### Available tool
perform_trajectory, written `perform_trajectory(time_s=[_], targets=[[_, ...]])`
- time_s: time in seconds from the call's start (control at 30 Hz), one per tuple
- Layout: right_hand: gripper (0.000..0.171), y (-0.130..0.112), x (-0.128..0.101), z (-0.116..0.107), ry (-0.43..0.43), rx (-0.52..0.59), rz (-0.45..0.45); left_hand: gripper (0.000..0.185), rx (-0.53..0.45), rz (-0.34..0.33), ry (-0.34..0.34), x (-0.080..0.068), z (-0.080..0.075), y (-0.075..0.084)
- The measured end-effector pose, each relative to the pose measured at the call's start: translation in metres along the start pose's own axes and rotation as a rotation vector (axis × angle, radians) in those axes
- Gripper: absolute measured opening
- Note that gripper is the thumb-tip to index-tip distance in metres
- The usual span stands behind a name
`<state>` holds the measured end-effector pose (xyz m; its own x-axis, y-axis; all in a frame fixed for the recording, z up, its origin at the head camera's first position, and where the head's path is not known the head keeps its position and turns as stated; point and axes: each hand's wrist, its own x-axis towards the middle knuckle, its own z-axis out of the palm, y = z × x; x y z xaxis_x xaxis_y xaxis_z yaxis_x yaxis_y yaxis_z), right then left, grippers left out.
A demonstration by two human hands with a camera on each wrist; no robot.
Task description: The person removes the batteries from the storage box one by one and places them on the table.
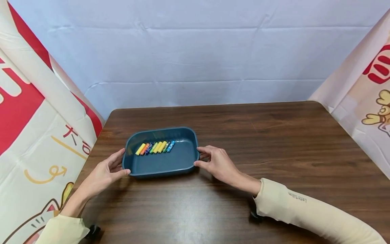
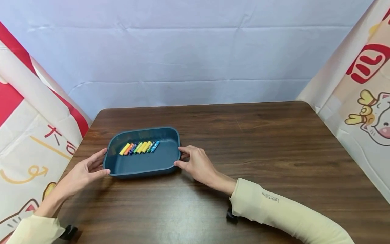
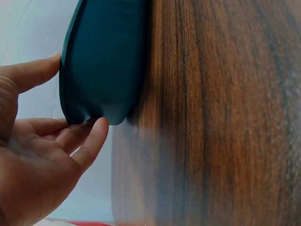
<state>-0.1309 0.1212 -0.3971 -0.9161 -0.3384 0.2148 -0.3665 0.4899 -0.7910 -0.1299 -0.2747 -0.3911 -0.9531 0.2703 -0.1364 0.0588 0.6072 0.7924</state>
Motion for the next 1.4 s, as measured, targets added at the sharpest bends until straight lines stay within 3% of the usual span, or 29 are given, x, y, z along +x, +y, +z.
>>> perform_trajectory(time_s=[1.4], targets=[[0.045, -0.008, -0.017, 0.003, 0.033, -0.01, -0.008, 0.089, -0.045, 0.039, -0.079, -0.003, -0.005, 0.0]])
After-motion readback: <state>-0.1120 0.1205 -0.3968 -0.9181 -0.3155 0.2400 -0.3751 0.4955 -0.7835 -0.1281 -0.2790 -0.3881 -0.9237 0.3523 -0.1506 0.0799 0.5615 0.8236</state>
